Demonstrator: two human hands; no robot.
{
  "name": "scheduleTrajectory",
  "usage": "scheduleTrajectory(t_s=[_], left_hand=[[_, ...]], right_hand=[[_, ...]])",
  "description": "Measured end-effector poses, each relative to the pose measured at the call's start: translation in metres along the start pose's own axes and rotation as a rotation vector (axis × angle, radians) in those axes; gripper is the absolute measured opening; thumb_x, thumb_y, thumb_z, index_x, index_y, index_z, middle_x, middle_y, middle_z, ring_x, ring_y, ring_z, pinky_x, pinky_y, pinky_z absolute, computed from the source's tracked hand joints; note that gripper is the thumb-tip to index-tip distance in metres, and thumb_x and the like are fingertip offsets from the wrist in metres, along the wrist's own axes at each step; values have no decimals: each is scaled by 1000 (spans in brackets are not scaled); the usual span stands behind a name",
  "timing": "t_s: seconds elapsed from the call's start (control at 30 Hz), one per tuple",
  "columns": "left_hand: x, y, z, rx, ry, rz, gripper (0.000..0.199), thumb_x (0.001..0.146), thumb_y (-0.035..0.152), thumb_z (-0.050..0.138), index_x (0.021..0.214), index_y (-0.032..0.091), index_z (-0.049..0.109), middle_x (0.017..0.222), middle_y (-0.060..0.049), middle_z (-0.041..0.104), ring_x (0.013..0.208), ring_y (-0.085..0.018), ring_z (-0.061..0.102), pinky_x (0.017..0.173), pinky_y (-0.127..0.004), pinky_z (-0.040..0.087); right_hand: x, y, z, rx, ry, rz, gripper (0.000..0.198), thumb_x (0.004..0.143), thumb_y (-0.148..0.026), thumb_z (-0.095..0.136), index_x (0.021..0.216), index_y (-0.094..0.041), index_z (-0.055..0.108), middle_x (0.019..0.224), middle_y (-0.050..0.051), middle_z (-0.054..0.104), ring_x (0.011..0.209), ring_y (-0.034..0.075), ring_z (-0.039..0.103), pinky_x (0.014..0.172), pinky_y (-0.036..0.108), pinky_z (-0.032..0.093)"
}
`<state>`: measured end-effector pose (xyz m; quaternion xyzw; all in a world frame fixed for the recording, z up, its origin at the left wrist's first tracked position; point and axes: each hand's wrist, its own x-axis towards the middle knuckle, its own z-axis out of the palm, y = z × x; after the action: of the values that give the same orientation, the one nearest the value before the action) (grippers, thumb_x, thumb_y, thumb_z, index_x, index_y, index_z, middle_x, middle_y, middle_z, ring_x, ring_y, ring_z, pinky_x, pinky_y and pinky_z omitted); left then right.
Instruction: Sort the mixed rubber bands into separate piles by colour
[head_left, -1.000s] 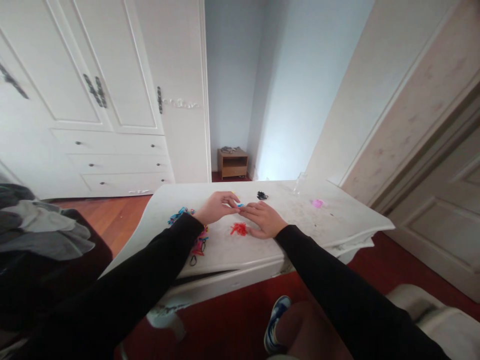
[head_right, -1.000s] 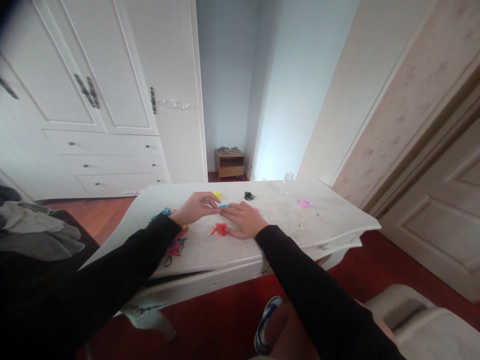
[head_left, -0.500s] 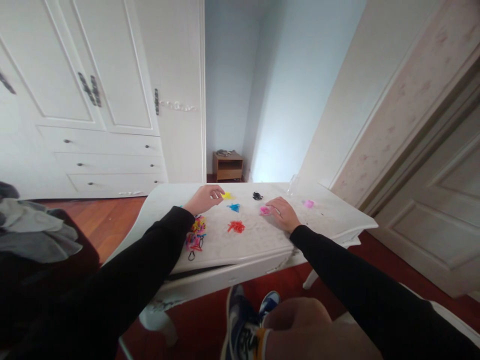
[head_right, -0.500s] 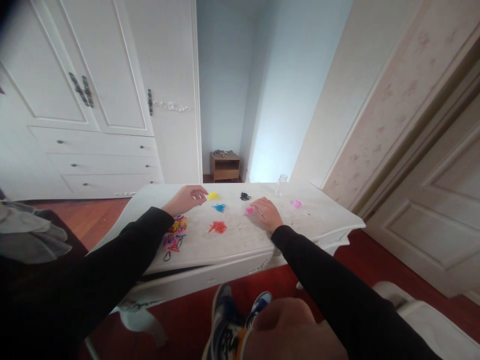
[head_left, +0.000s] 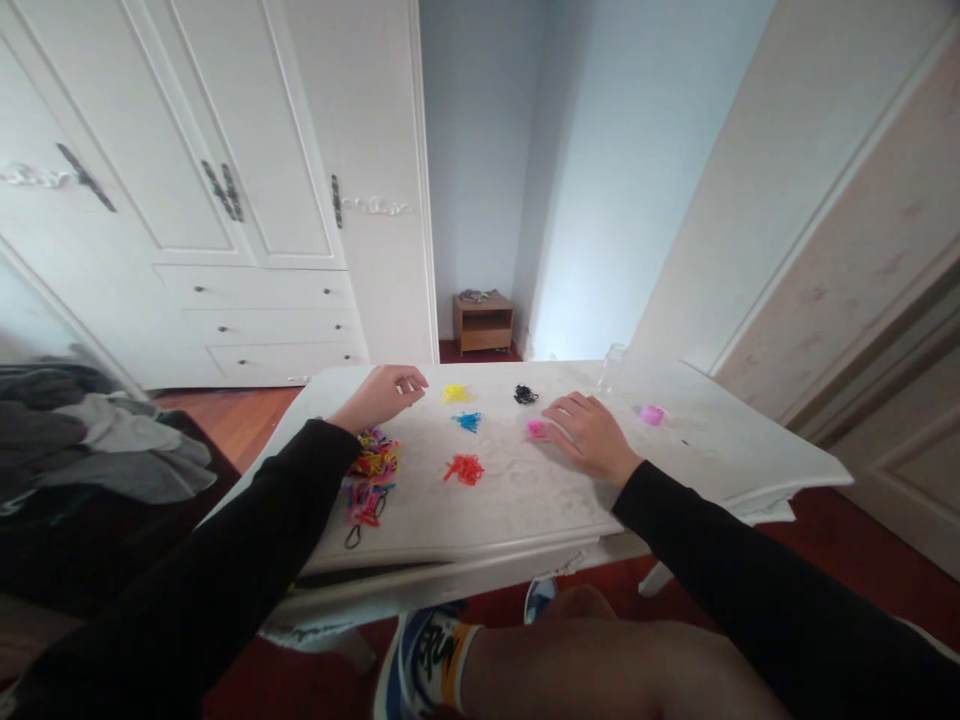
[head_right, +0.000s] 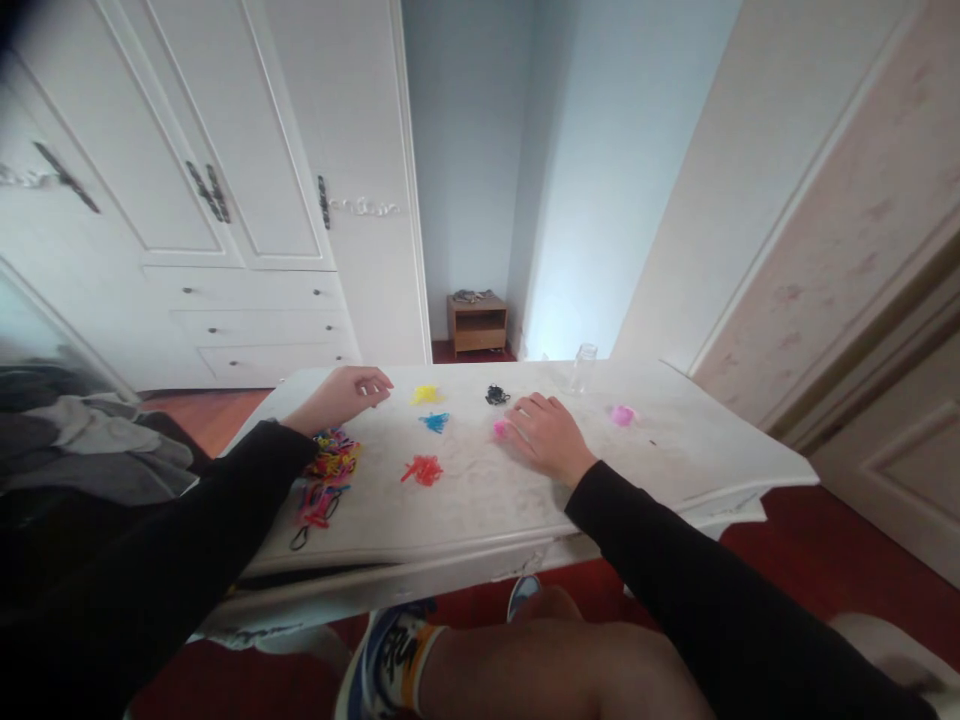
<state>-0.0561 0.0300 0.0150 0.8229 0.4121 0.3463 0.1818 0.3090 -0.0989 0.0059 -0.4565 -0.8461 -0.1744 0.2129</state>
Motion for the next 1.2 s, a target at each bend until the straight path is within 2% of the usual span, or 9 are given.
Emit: scheduleTrajectory(t_s=[0.2, 0.3, 0.43, 0.6, 0.7, 0.8, 1.0, 1.2], left_hand=[[0, -3, -1, 96, -13, -11, 17, 75, 29, 69, 83, 15, 76, 65, -2, 69, 61, -15, 60, 61, -25, 45], [0, -9, -4, 139, -74, -41, 19, 76, 31, 69, 86, 17, 77, 67, -1, 69, 64, -15, 61, 62, -24, 45], [-4, -24, -22, 161, -244, -113, 25, 78, 37, 70, 92, 18, 78, 75, -1, 73, 69, -15, 65, 66, -24, 48], [-12, -44, -52, 139, -476, -228, 28, 75, 42, 76, 89, 18, 80, 89, -6, 79, 83, -20, 71, 79, -28, 52], [-16, -51, -61, 124, -553, -326, 36, 68, 41, 84, 96, 19, 81, 95, -7, 81, 86, -21, 73, 79, -28, 53], [-19, -54, -61, 66, -591, -361, 39, 66, 40, 86, 98, 18, 80, 91, -7, 81, 85, -21, 74, 77, -27, 54], [-21, -46, -58, -121, -559, -354, 33, 71, 38, 86, 93, 16, 75, 81, -6, 78, 77, -20, 74, 72, -27, 54], [-21, -35, -55, -283, -395, -321, 33, 74, 36, 87, 92, 14, 70, 79, -5, 75, 71, -15, 70, 66, -23, 52]], right_hand=[[59, 10, 0, 193, 223, 54, 32, 104, -32, 39, 115, -18, 66, 110, 13, 68, 106, 30, 58, 95, 45, 42], [94, 5, 13, 232, 252, 8, 31, 103, -31, 40, 116, -18, 64, 112, 13, 67, 106, 30, 57, 95, 46, 42], [124, 1, 37, 170, 237, -80, 27, 102, -29, 43, 114, -17, 64, 109, 13, 68, 105, 30, 55, 91, 44, 42], [122, 8, 53, 72, 203, -116, 26, 101, -28, 45, 114, -16, 64, 111, 14, 68, 107, 31, 54, 87, 43, 40], [114, 9, 55, 64, 174, -137, 26, 100, -29, 47, 116, -16, 63, 112, 14, 68, 109, 31, 54, 86, 43, 39], [111, 6, 56, 94, 168, -125, 25, 100, -29, 49, 116, -16, 63, 113, 14, 68, 109, 31, 54, 84, 43, 39], [110, -1, 63, 192, 164, -138, 23, 98, -27, 50, 114, -16, 63, 111, 14, 68, 109, 32, 54, 88, 44, 42], [109, -2, 63, 291, 176, -144, 24, 98, -27, 49, 114, -16, 64, 112, 15, 68, 109, 32, 54, 90, 46, 44]])
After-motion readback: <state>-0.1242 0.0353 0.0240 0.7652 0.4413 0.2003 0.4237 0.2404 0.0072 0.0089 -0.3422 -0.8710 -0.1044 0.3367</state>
